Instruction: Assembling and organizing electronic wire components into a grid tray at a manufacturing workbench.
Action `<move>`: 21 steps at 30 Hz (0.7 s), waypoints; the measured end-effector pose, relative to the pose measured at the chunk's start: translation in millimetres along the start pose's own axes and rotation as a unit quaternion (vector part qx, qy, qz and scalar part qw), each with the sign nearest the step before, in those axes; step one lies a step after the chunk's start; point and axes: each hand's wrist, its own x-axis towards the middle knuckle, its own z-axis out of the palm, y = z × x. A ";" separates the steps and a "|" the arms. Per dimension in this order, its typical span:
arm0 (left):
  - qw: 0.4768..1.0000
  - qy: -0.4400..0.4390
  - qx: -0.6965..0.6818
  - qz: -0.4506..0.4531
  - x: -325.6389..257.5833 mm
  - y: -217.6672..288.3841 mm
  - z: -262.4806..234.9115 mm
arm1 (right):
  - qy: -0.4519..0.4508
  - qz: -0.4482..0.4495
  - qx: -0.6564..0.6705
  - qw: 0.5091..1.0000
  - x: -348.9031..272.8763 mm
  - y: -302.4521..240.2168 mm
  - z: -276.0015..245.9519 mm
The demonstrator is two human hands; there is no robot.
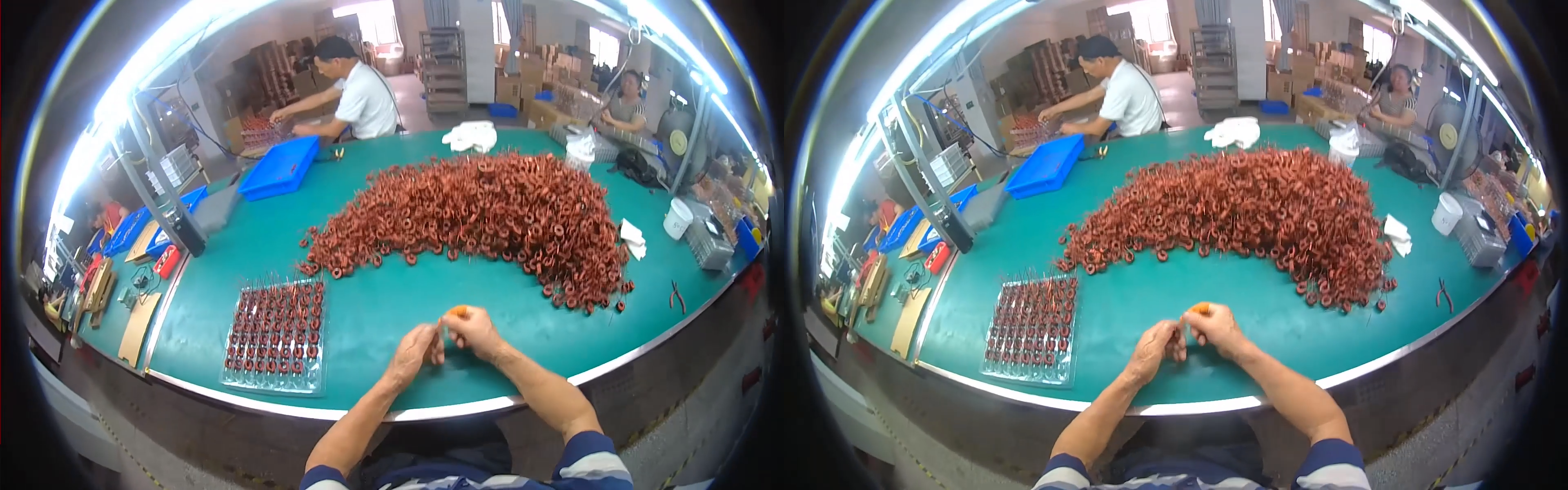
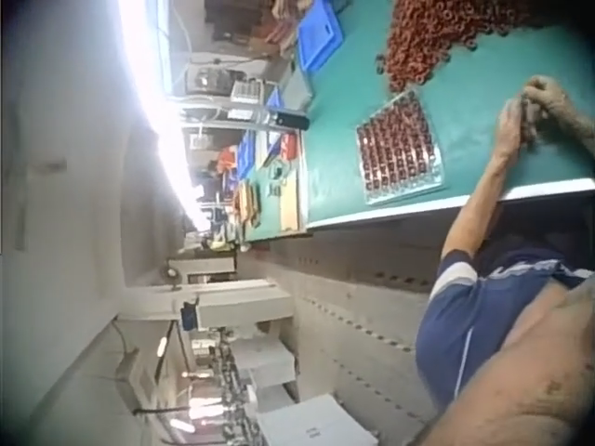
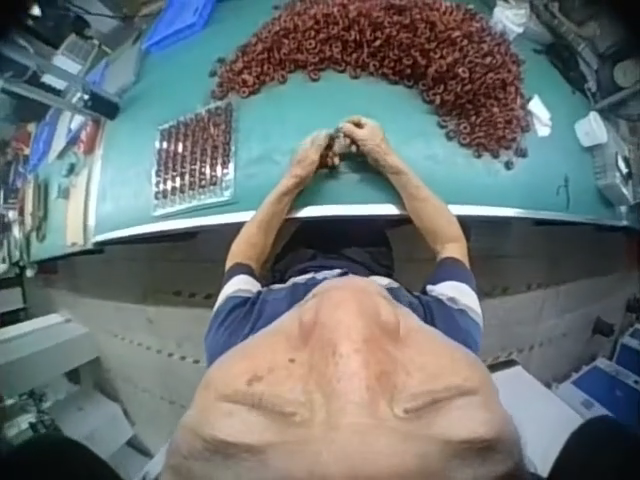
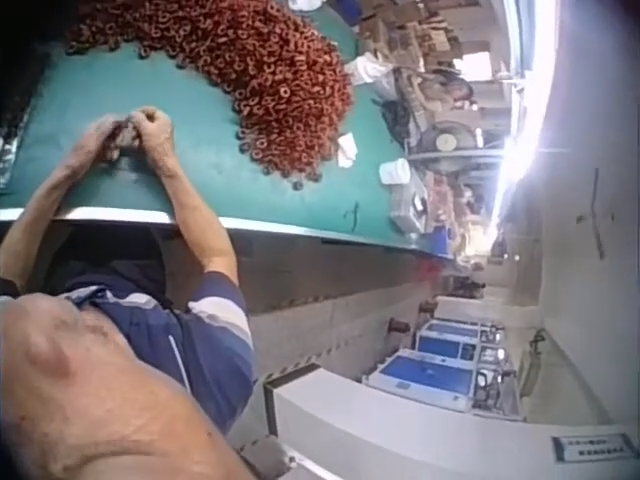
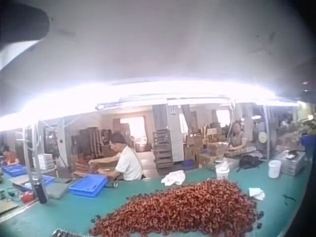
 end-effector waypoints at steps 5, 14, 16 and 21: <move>0.990 0.019 0.105 0.094 -2.5 13.6 8.3 | -0.050 0.009 0.156 0.987 4.7 1.9 -5.4; 0.991 0.082 -0.040 0.100 21.5 15.4 21.4 | 0.030 -0.151 0.029 0.988 7.0 -9.2 -8.6; 0.992 0.071 -0.009 0.109 34.1 16.9 27.3 | 0.049 -0.173 0.068 0.981 9.1 -5.3 -13.8; 0.967 0.099 0.119 0.200 65.8 10.4 26.6 | 0.138 -0.083 0.017 0.987 9.9 4.4 -32.6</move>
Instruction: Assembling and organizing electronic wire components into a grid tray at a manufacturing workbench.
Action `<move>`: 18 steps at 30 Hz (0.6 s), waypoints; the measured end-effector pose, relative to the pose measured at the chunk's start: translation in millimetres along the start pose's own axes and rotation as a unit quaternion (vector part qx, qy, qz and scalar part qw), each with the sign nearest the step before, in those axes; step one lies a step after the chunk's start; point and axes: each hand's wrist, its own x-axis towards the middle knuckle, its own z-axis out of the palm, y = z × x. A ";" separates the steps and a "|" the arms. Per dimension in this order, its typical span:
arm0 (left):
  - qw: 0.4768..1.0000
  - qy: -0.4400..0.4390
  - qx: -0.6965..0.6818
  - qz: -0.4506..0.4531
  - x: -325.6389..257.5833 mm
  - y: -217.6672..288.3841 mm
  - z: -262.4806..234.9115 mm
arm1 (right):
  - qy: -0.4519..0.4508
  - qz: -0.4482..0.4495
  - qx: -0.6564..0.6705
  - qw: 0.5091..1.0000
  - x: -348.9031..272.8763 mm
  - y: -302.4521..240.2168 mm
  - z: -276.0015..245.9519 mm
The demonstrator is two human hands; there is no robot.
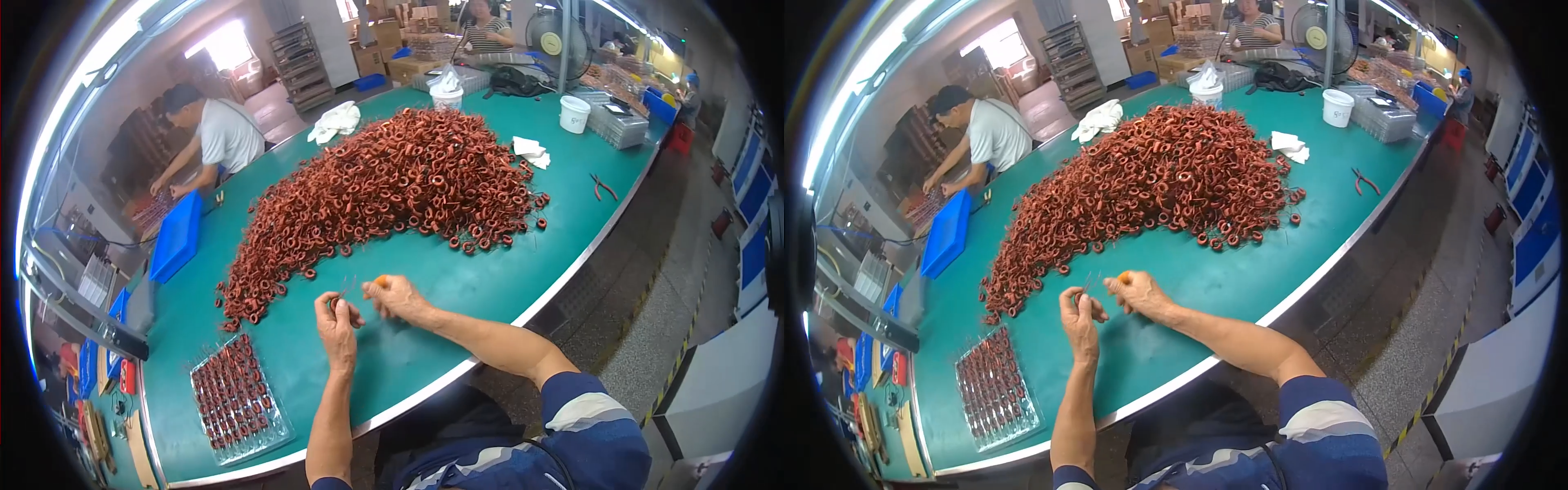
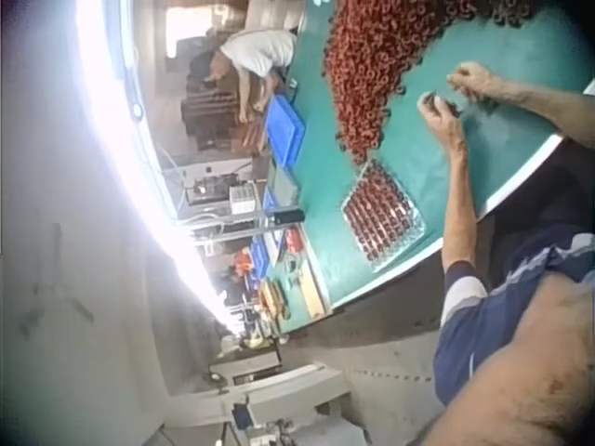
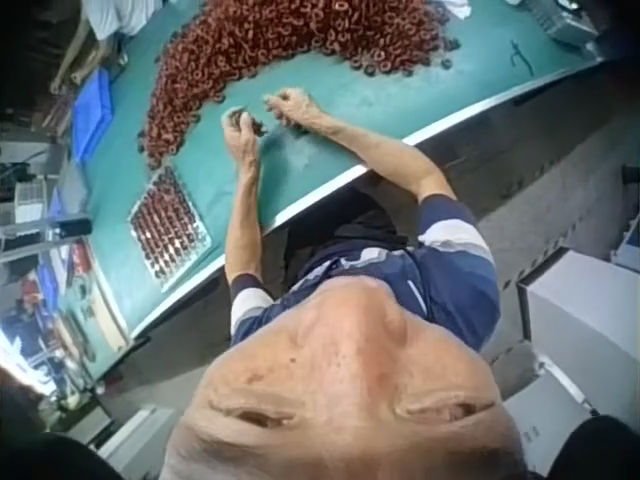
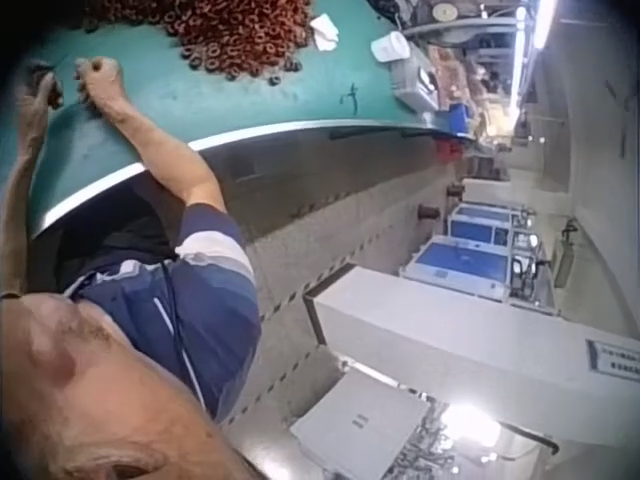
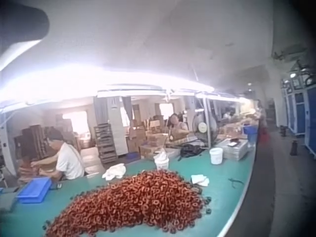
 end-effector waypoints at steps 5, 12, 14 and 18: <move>0.964 -0.023 0.252 0.079 -1.6 -18.5 -10.5 | -0.092 0.066 0.040 0.993 5.8 7.7 10.4; 0.939 -0.173 0.291 0.054 -4.8 -0.5 -25.9 | -0.195 0.188 0.131 0.954 17.5 12.3 -10.4; 0.936 -0.192 0.292 0.050 -3.5 2.1 -28.5 | -0.196 0.181 0.115 0.957 17.5 11.7 -11.6; 0.919 -0.211 0.324 0.078 -2.4 4.0 -26.8 | -0.190 0.168 0.071 0.965 19.4 11.9 -13.6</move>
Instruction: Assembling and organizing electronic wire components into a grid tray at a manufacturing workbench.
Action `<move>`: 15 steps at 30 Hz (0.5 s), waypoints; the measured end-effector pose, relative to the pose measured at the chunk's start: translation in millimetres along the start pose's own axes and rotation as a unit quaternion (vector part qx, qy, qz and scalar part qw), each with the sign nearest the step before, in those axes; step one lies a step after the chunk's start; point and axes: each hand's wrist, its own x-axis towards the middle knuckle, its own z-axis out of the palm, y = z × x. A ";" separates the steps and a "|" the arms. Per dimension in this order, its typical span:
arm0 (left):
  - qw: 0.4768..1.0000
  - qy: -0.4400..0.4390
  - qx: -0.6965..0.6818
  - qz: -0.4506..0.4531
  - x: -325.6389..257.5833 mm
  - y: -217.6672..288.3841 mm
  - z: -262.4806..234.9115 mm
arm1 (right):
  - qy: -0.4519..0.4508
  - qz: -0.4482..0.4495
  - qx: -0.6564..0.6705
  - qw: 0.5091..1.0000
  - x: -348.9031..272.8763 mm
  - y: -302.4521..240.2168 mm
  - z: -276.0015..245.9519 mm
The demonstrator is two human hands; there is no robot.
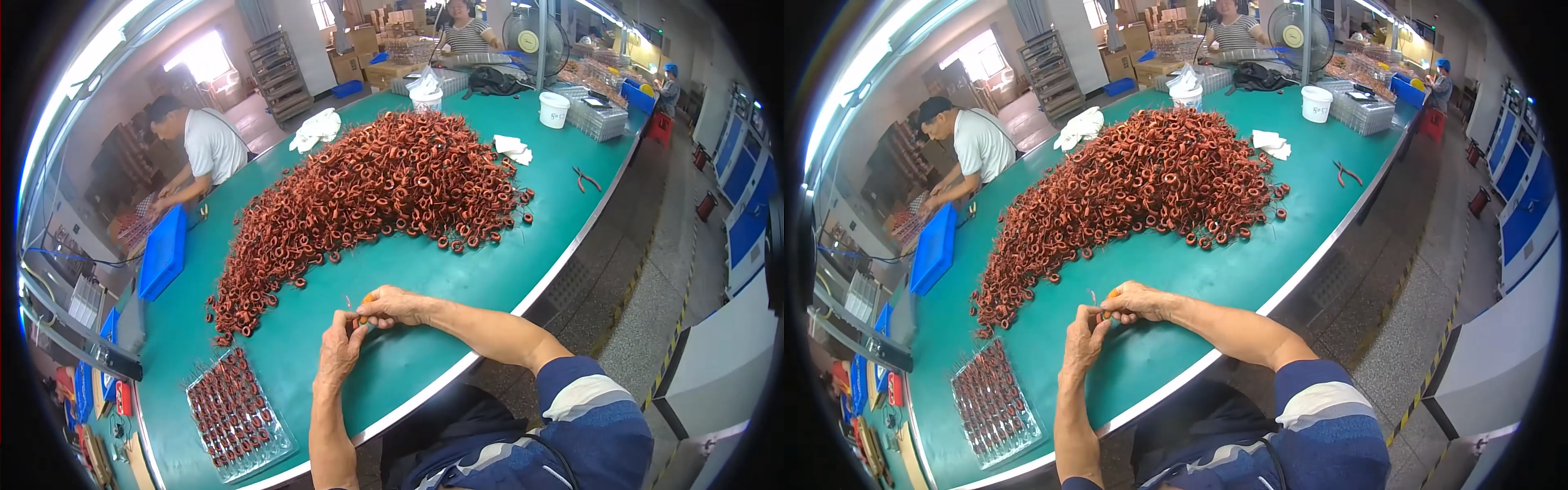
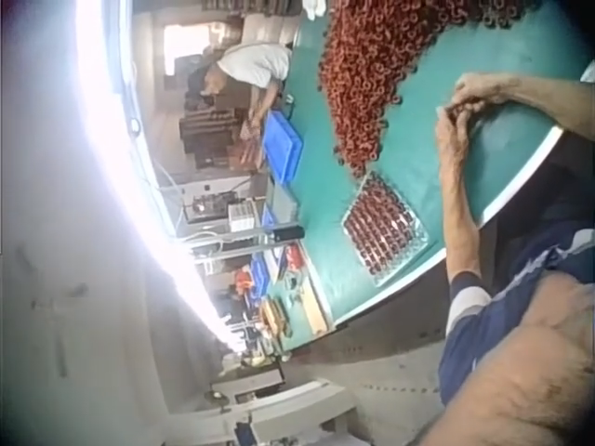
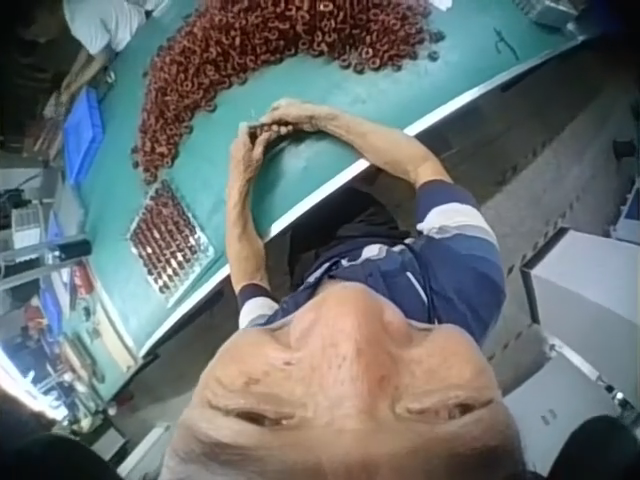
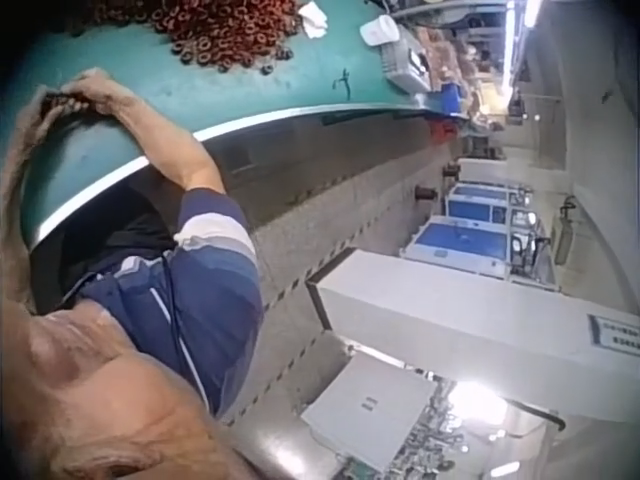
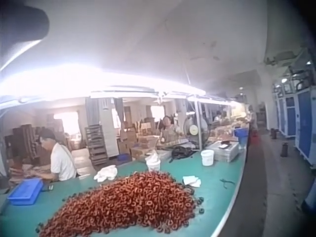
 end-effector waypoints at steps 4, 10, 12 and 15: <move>0.998 0.039 0.037 -0.023 -4.9 -2.4 7.8 | 0.098 -0.063 -0.145 0.983 -8.3 -4.1 16.4; 0.898 0.088 -0.428 -0.053 -2.2 5.1 16.7 | 0.155 -0.251 -0.183 0.938 -13.7 -3.2 29.4; 0.894 0.089 -0.434 -0.063 -6.9 11.3 15.0 | 0.120 -0.180 -0.090 0.972 -15.6 -12.8 30.6; 0.883 0.089 -0.458 -0.059 -4.3 14.7 12.0 | 0.133 -0.112 -0.136 0.975 -14.9 -14.3 25.1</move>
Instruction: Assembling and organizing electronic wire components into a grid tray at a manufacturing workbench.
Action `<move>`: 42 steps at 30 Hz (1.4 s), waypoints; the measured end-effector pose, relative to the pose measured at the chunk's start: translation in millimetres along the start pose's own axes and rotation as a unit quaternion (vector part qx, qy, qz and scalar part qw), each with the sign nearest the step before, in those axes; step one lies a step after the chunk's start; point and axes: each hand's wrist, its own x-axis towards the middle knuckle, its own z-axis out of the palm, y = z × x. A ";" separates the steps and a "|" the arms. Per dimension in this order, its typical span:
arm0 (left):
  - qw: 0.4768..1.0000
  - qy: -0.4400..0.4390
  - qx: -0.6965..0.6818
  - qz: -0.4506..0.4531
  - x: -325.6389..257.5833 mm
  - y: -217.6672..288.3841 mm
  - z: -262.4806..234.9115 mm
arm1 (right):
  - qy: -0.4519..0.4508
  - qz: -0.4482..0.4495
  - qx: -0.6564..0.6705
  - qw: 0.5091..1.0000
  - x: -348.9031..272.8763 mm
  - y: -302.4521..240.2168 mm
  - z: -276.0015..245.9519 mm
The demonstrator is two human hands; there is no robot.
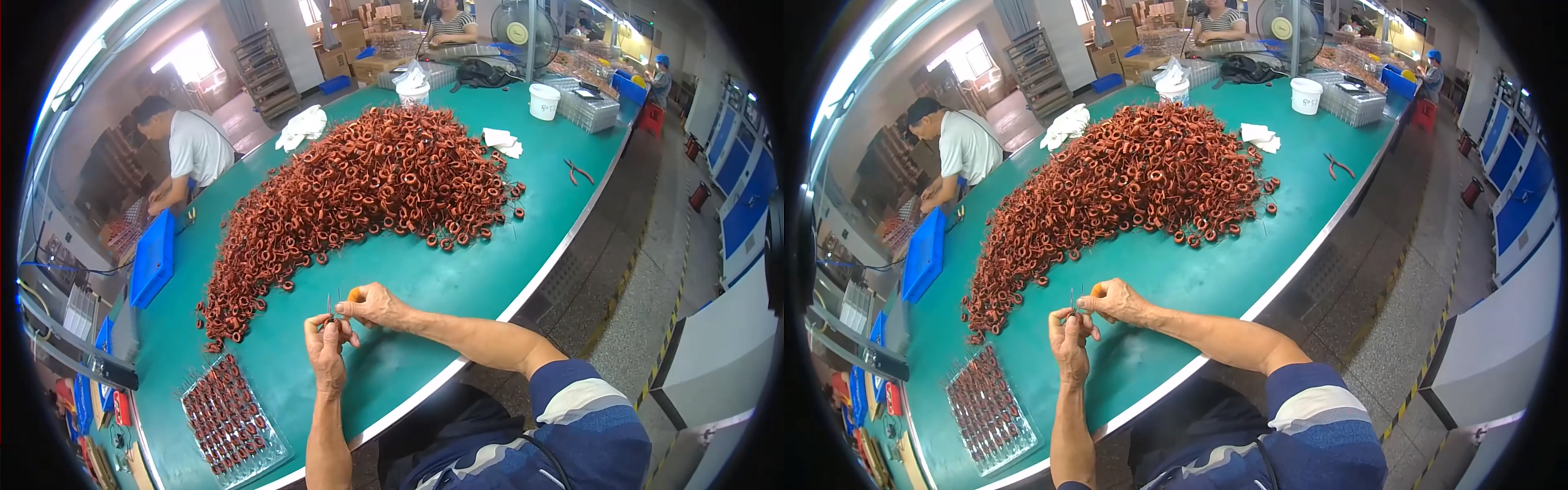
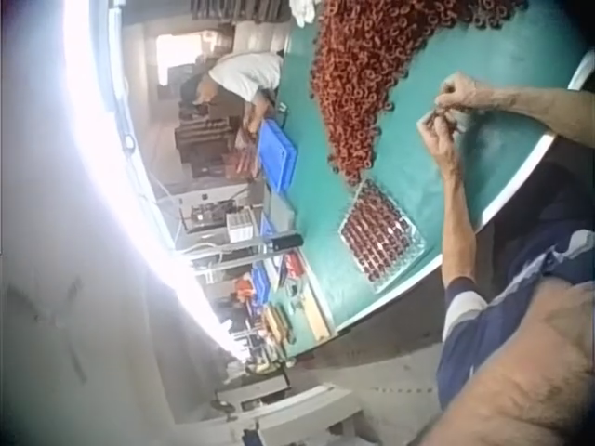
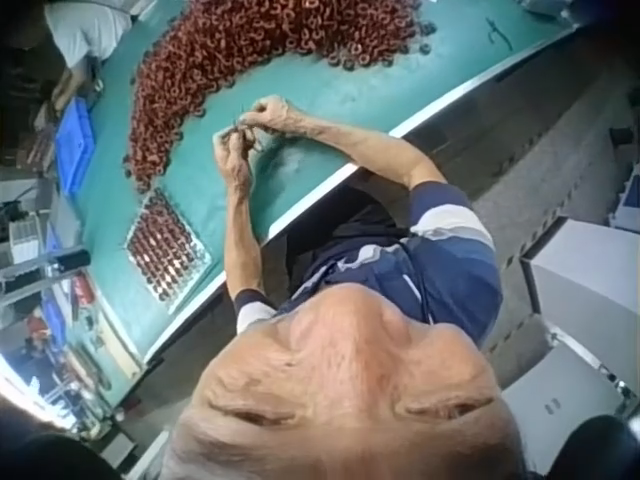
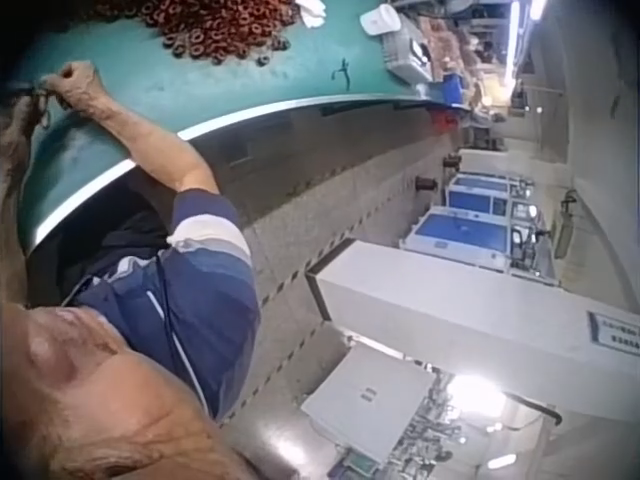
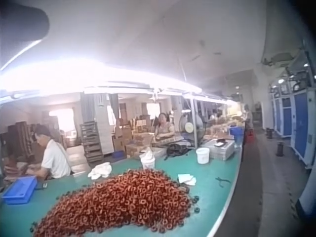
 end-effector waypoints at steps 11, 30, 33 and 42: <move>0.997 0.043 -0.026 -0.061 1.9 -12.3 -2.2 | 0.010 -0.127 0.092 0.988 -0.6 13.3 13.7; 0.966 0.048 0.254 0.006 -4.6 -25.6 -2.9 | -0.051 -0.046 0.078 0.995 6.1 20.3 8.7; 0.965 0.057 0.257 0.011 -4.5 -30.5 -2.4 | -0.047 -0.052 0.077 0.995 6.9 21.0 8.1; 0.971 0.085 0.209 0.081 -2.1 -21.0 -9.9 | -0.056 -0.046 0.137 0.988 8.8 17.0 12.5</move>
